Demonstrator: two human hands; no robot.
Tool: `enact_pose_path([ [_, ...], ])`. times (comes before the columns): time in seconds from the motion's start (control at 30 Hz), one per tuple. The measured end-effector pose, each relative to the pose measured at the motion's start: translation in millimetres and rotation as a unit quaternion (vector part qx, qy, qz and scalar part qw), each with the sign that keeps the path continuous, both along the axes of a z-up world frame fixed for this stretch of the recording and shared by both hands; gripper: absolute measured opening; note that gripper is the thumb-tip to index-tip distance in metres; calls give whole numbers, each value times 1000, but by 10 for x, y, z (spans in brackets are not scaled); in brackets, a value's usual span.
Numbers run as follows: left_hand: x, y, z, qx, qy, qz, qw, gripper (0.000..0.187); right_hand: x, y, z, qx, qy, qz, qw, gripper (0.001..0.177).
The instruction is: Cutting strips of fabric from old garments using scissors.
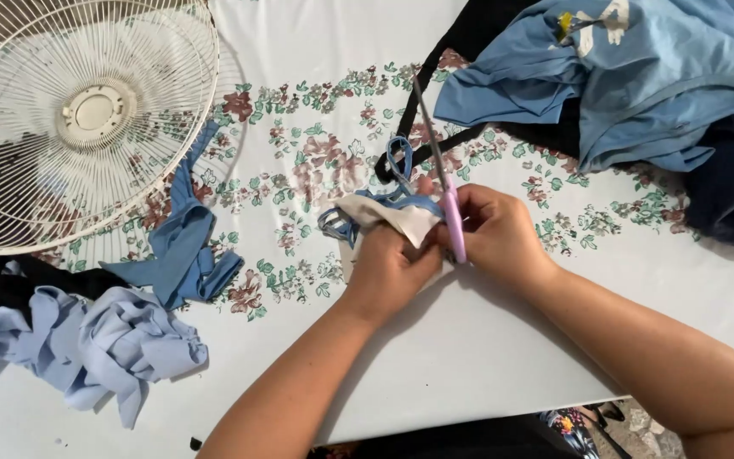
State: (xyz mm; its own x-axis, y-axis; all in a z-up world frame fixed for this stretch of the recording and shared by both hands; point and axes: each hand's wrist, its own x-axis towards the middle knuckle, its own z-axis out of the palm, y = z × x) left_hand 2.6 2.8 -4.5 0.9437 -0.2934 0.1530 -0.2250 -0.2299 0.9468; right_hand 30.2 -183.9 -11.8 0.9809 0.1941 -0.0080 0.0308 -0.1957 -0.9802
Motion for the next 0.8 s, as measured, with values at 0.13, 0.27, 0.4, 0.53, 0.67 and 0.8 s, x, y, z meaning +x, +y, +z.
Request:
enact_pose_path([
  [0.13, 9, 43, -92, 3, -78, 7, 997, 18, 12, -24, 152, -68, -50, -12, 996, 23],
  [0.27, 17, 58, -57, -103, -63, -1, 993, 27, 51, -88, 96, -14, -42, 2, 999, 21],
  [0.4, 156, 215, -257, -239, -17, 59, 969, 30, 73, -231, 20, -44, 7, 123, 991, 20],
  [0.53, 345, 471, -72, -369, 129, 204, 898, 35, 109, -383, -55, 14, 20, 263, 964, 26],
  [0.67, 399, 724, -288, -229, -58, 228, 944, 18, 185, -392, -66, 104, 143, 94, 980, 18],
  [0.8, 260, 650, -193, -31, -285, 260, 922, 12, 366, -553, -180, 190, 48, -8, 981, 25],
])
